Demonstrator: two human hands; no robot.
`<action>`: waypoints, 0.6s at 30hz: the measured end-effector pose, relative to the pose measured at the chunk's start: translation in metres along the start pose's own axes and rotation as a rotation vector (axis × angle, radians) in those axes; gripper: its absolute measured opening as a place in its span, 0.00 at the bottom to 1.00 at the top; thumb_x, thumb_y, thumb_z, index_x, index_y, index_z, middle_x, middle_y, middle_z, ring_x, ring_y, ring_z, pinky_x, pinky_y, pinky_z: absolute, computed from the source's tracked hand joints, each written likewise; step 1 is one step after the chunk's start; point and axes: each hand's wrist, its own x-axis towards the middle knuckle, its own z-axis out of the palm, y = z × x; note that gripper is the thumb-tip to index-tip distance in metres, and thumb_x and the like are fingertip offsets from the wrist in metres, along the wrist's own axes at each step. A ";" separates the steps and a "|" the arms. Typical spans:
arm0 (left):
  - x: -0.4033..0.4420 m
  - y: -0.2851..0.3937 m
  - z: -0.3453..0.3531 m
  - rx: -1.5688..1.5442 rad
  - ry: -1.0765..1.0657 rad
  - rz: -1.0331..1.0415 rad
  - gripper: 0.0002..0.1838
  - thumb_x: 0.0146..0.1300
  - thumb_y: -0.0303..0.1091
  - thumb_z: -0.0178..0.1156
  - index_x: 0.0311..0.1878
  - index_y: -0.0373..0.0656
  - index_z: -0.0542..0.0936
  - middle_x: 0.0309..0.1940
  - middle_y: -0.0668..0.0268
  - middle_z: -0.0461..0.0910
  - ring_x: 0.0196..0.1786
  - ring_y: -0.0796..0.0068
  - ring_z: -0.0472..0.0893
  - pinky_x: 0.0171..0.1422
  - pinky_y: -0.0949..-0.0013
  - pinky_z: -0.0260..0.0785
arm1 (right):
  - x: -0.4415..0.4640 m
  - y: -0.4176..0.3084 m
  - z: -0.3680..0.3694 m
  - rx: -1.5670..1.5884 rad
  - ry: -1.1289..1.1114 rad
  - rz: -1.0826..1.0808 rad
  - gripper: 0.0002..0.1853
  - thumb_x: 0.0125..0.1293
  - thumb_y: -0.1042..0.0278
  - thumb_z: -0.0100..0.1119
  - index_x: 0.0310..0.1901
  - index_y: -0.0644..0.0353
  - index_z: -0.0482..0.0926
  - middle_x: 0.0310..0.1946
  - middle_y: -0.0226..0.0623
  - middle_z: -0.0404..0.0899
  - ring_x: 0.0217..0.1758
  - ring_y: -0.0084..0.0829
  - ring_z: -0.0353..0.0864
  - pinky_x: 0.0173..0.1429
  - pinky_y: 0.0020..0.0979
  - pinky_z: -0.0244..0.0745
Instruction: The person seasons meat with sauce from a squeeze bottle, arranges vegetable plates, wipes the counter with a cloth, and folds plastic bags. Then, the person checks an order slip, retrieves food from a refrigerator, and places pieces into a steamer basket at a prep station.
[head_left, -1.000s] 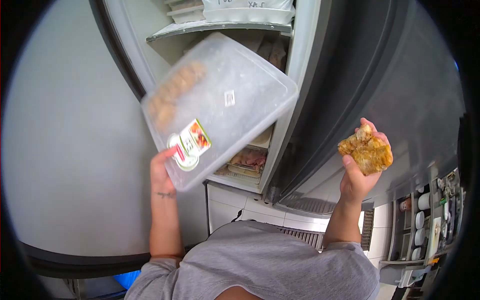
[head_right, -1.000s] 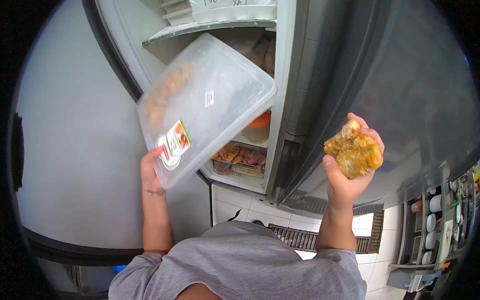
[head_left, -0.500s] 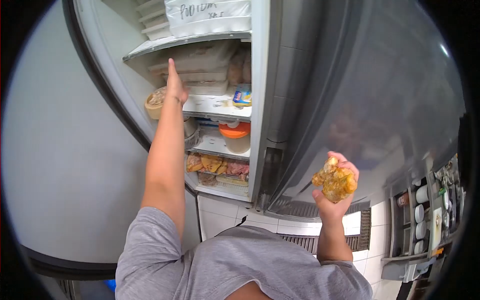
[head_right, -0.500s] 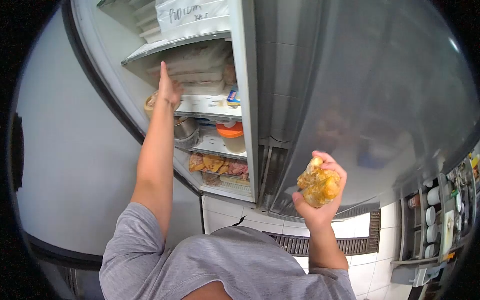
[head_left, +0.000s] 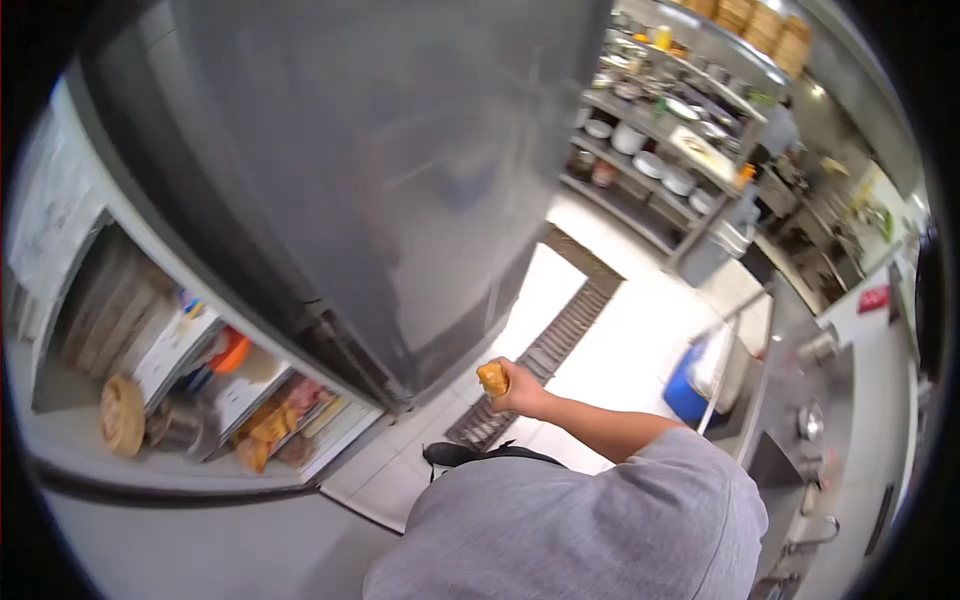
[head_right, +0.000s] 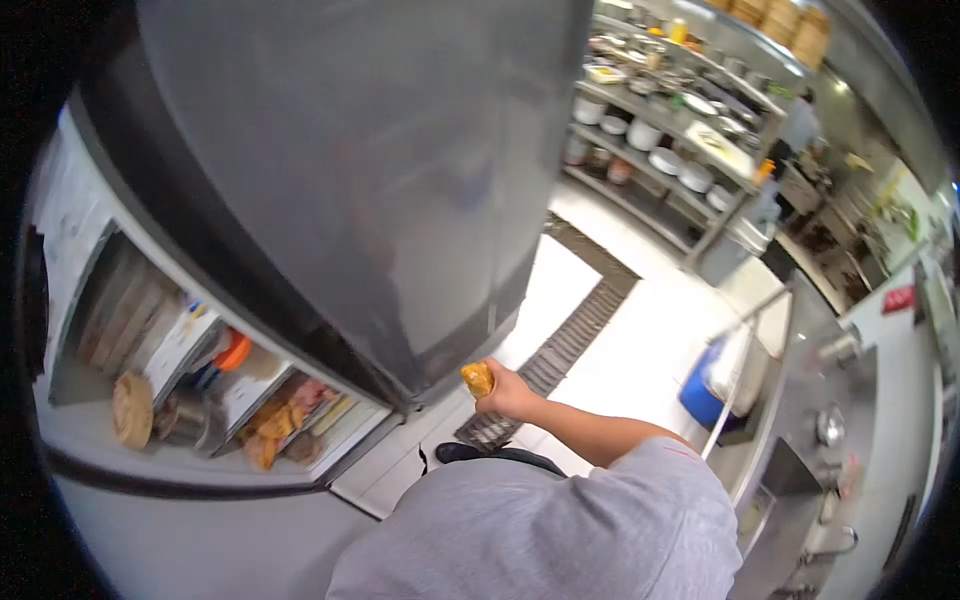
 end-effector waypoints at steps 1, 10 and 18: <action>0.004 -0.001 -0.004 -0.009 -0.023 -0.016 0.30 0.65 0.41 0.57 0.66 0.37 0.61 0.61 0.47 0.67 0.64 0.53 0.67 0.65 0.58 0.62 | -0.002 0.037 -0.005 -0.035 0.035 0.060 0.35 0.38 0.70 0.69 0.53 0.60 0.68 0.34 0.39 0.77 0.39 0.34 0.77 0.45 0.30 0.73; 0.052 0.117 -0.012 -0.234 -0.092 0.116 0.25 0.64 0.41 0.57 0.58 0.37 0.66 0.54 0.47 0.71 0.57 0.51 0.71 0.60 0.56 0.65 | -0.123 0.260 -0.141 -0.386 0.514 0.638 0.32 0.32 0.65 0.72 0.43 0.62 0.69 0.31 0.45 0.78 0.29 0.39 0.80 0.30 0.38 0.75; 0.052 0.231 0.054 -0.027 -0.234 0.192 0.20 0.63 0.41 0.57 0.52 0.37 0.71 0.48 0.48 0.75 0.50 0.49 0.74 0.55 0.55 0.68 | -0.175 0.319 -0.208 -0.059 0.733 0.804 0.31 0.32 0.68 0.70 0.43 0.63 0.68 0.24 0.42 0.75 0.17 0.34 0.74 0.19 0.37 0.70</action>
